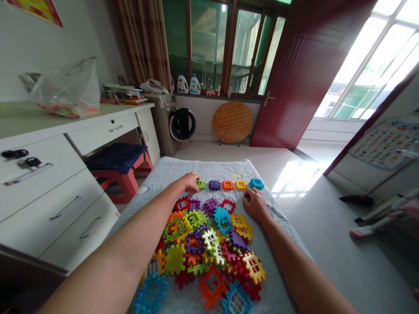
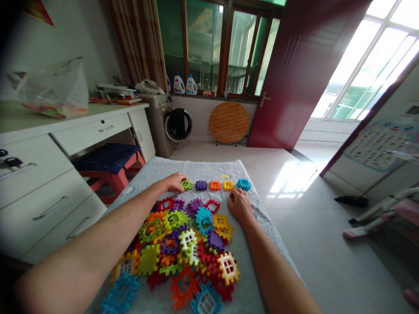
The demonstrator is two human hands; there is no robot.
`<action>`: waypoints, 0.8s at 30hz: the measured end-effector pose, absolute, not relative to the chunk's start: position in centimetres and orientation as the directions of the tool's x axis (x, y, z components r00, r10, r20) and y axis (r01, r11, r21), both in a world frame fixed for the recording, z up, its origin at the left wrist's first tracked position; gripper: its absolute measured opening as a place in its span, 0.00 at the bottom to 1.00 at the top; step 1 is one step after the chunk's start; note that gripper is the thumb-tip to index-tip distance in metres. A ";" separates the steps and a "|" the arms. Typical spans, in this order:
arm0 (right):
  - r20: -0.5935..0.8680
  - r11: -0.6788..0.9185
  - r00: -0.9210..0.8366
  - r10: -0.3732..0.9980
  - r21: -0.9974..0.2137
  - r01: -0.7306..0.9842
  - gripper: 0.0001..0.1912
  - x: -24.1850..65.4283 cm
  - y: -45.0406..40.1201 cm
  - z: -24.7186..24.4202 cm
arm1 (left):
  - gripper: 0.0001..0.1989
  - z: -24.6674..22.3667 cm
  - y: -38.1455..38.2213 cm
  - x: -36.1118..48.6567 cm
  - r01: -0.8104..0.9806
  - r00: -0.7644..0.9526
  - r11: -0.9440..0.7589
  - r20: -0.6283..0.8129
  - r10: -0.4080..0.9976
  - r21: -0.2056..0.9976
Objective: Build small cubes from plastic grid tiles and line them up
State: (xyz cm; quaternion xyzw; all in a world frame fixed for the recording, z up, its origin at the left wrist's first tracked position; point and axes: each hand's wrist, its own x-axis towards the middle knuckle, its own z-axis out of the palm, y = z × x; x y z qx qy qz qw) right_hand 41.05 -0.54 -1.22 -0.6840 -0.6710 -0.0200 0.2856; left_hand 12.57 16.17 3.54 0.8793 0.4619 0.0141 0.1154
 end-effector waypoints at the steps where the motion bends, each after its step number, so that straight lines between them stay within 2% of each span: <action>1: 0.408 0.061 0.100 0.907 -0.363 0.930 0.04 41.1 -0.5 -1.3 | 0.26 3.6 16.1 12.6 0.808 0.574 -0.548 -0.078 0.815 0.218; 7: 0.400 0.050 0.105 0.910 -0.359 0.932 0.04 41.1 -0.4 -1.3 | 0.24 3.3 16.0 12.7 0.815 0.558 -0.535 -0.053 0.828 0.224; 16: 0.400 0.043 0.116 0.909 -0.368 0.929 0.04 41.1 -0.4 -1.3 | 0.27 3.0 15.8 13.1 0.836 0.527 -0.510 -0.043 0.849 0.202; 24: 0.407 0.044 0.123 0.905 -0.378 0.925 0.04 41.0 -0.5 -1.1 | 0.19 3.4 15.8 13.1 0.803 0.572 -0.547 -0.051 0.818 0.235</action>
